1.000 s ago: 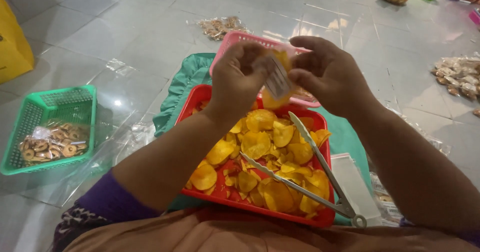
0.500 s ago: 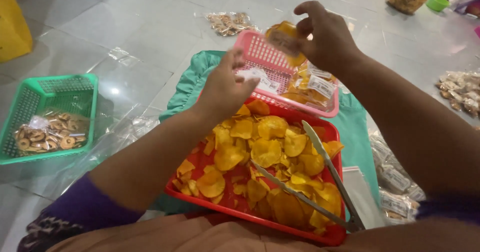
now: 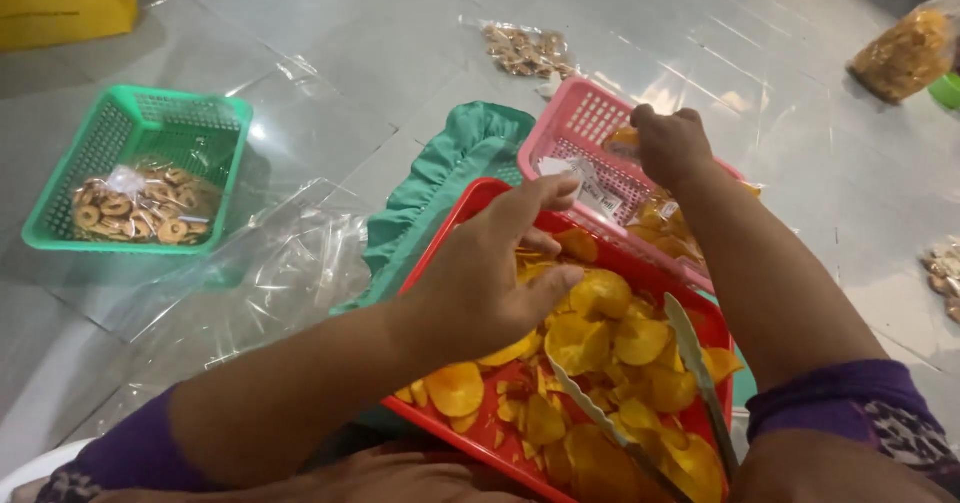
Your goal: The person uses tongs to transfer yellow chips from a red tray into clear plastic bags and then applies labels to the bags.
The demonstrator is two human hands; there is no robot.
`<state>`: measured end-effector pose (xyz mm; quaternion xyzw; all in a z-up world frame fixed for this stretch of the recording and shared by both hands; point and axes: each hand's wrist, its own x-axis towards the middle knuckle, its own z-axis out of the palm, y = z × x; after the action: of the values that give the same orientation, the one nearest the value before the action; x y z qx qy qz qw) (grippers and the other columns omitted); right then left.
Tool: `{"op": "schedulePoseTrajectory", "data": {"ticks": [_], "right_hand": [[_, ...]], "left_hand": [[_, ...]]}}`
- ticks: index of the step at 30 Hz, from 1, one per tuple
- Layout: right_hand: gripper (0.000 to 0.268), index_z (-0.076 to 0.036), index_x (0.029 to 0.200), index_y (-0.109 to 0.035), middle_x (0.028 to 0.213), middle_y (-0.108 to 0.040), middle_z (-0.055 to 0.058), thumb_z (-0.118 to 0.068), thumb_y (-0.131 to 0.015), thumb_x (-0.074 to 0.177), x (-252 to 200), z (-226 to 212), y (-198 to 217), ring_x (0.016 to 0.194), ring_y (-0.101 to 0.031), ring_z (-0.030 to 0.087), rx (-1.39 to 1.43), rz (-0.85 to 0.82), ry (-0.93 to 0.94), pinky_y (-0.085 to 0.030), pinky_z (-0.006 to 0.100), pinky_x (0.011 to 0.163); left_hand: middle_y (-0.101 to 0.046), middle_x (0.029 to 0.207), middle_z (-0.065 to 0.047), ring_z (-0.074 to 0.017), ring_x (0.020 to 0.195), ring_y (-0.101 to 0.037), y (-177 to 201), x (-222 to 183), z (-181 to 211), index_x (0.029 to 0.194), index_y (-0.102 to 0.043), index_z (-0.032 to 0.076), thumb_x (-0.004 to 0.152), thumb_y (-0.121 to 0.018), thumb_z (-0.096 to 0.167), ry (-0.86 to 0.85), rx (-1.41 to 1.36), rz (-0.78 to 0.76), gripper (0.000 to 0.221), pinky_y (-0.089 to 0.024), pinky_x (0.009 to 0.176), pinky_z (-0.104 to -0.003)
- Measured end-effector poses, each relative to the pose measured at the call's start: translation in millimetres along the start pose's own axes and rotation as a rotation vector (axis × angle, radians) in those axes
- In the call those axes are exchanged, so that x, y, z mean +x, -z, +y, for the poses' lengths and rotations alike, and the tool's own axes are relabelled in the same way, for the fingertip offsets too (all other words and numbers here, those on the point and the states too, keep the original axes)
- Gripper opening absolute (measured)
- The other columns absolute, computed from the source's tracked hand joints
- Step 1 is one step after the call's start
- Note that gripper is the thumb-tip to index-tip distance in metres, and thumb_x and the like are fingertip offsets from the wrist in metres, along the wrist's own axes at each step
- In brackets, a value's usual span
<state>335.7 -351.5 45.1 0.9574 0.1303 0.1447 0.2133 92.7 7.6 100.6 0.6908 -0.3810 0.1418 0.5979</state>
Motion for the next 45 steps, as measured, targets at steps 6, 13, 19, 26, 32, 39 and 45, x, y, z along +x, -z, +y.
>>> {"op": "schedulePoseTrajectory", "data": {"ticks": [6, 13, 19, 26, 32, 39, 45], "right_hand": [[0.036, -0.011, 0.114, -0.069, 0.091, -0.079, 0.007, -0.026, -0.083, 0.084, 16.2, 2.0, -16.5, 0.08, -0.072, 0.032, -0.036, -0.098, -0.021, -0.053, 0.036, 0.087], [0.028, -0.023, 0.12, -0.078, 0.112, -0.082, 0.001, -0.022, -0.072, 0.092, 8.5, -5.0, -3.3, 0.107, -0.07, 0.025, 0.014, -0.408, -0.115, -0.046, 0.042, 0.108], [0.026, -0.029, 0.116, -0.079, 0.124, -0.071, 0.0, -0.022, -0.066, 0.095, 7.1, -1.0, 16.2, 0.116, -0.065, 0.02, -0.238, -0.427, 0.031, -0.043, 0.049, 0.099], [0.034, -0.037, 0.128, -0.072, 0.138, -0.068, -0.01, -0.05, -0.055, 0.102, -20.8, 58.0, 71.4, 0.112, -0.069, 0.012, -0.477, 0.064, 0.117, -0.051, 0.043, 0.089], [0.024, -0.029, 0.121, -0.079, 0.125, -0.078, -0.01, -0.038, -0.072, 0.099, -197.4, 57.6, 182.3, 0.096, -0.074, 0.011, -0.425, 0.324, 0.11, -0.058, 0.03, 0.088], [0.043, -0.023, 0.135, -0.067, 0.129, -0.074, 0.003, -0.032, -0.064, 0.093, -366.4, 5.7, 148.1, 0.112, -0.072, 0.027, 0.339, -0.733, -0.511, -0.057, 0.045, 0.102], [0.053, -0.018, 0.144, -0.057, 0.153, -0.054, 0.006, -0.034, -0.055, 0.093, -446.1, -30.6, 0.7, 0.118, -0.066, 0.03, 0.333, -0.365, -0.14, -0.055, 0.044, 0.097]], "left_hand": [[-0.06, 0.137, -0.021, -0.0284, 0.127, -0.065, 5.7, -12.6, 13.8, 0.144, -0.04, -0.002, 0.089, -0.072, 0.004, -0.032, -0.078, 0.032, 0.064, -0.063, 0.097, -0.035], [-0.055, 0.144, -0.021, -0.0269, 0.127, -0.062, 15.6, -23.9, 22.1, 0.144, -0.038, -0.002, 0.091, -0.067, 0.003, 0.024, -0.169, 0.005, 0.061, -0.059, 0.101, -0.035], [-0.054, 0.143, -0.022, -0.0289, 0.129, -0.062, 19.2, -30.7, 25.9, 0.146, -0.036, 0.001, 0.092, -0.067, 0.003, 0.033, -0.146, -0.003, 0.063, -0.063, 0.103, -0.038], [-0.061, 0.138, -0.017, -0.024, 0.109, -0.073, 21.5, -47.5, 43.2, 0.142, -0.044, 0.002, 0.084, -0.069, -0.003, 0.067, -0.016, 0.046, 0.063, -0.065, 0.095, -0.034], [-0.062, 0.137, -0.017, -0.0228, 0.107, -0.073, 30.3, -73.5, 50.3, 0.139, -0.046, -0.002, 0.082, -0.065, -0.007, 0.173, -0.007, 0.049, 0.059, -0.061, 0.093, -0.033], [-0.057, 0.137, -0.025, -0.0317, 0.109, -0.071, 29.3, -90.7, 72.3, 0.132, -0.046, -0.007, 0.087, -0.062, -0.011, 0.119, 0.034, 0.036, 0.048, -0.06, 0.097, -0.038], [-0.062, 0.134, -0.024, -0.0271, 0.103, -0.072, 15.8, -99.7, 98.1, 0.125, -0.054, -0.008, 0.085, -0.064, -0.01, 0.026, 0.052, 0.028, 0.041, -0.062, 0.091, -0.034]]}}
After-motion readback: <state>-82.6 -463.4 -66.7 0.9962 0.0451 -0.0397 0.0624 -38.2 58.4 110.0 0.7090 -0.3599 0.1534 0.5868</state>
